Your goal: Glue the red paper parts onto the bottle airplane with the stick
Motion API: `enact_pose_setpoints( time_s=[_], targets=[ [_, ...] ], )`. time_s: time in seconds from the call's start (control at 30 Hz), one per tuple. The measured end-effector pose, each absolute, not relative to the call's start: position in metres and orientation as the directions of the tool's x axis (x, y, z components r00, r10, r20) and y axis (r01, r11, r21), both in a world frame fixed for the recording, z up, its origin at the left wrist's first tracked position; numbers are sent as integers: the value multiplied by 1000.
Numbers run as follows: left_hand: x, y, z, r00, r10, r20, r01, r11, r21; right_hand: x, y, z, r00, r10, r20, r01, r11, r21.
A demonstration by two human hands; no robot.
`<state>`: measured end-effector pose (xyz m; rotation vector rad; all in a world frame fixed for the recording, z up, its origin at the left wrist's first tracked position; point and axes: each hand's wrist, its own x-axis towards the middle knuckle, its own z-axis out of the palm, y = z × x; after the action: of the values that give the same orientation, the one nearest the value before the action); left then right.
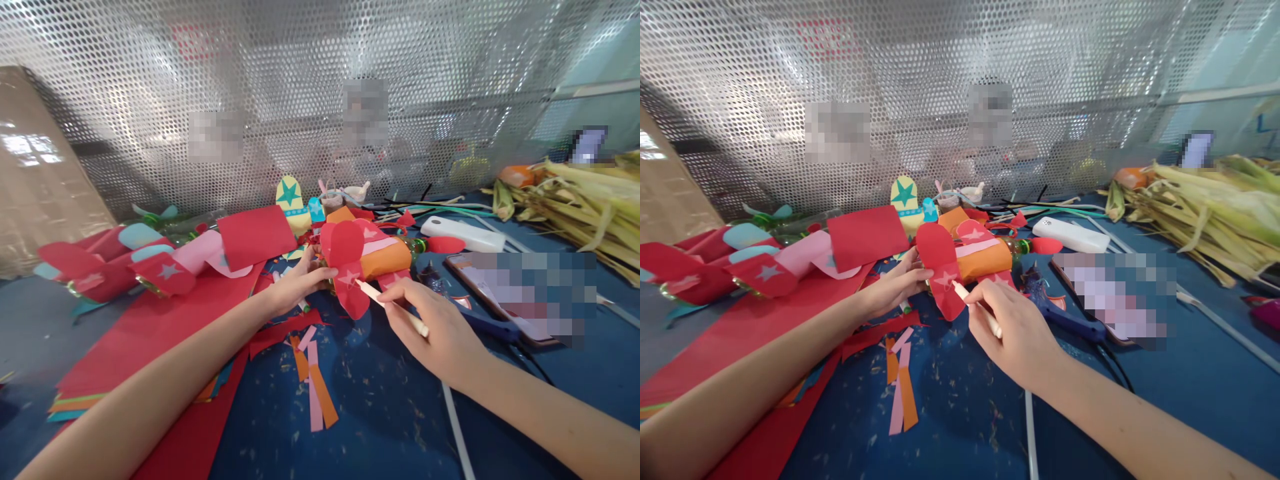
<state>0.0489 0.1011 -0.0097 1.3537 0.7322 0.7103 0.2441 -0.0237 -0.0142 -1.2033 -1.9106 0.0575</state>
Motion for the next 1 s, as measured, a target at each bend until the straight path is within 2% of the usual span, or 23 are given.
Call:
enact_pose_setpoints(
  time_s=[1.0],
  targets=[
    [49, 99, -7, 603, 796, -50, -34, 89, 995, 243, -25, -12, -171, 769, 616, 707, 531, -467]
  ],
)
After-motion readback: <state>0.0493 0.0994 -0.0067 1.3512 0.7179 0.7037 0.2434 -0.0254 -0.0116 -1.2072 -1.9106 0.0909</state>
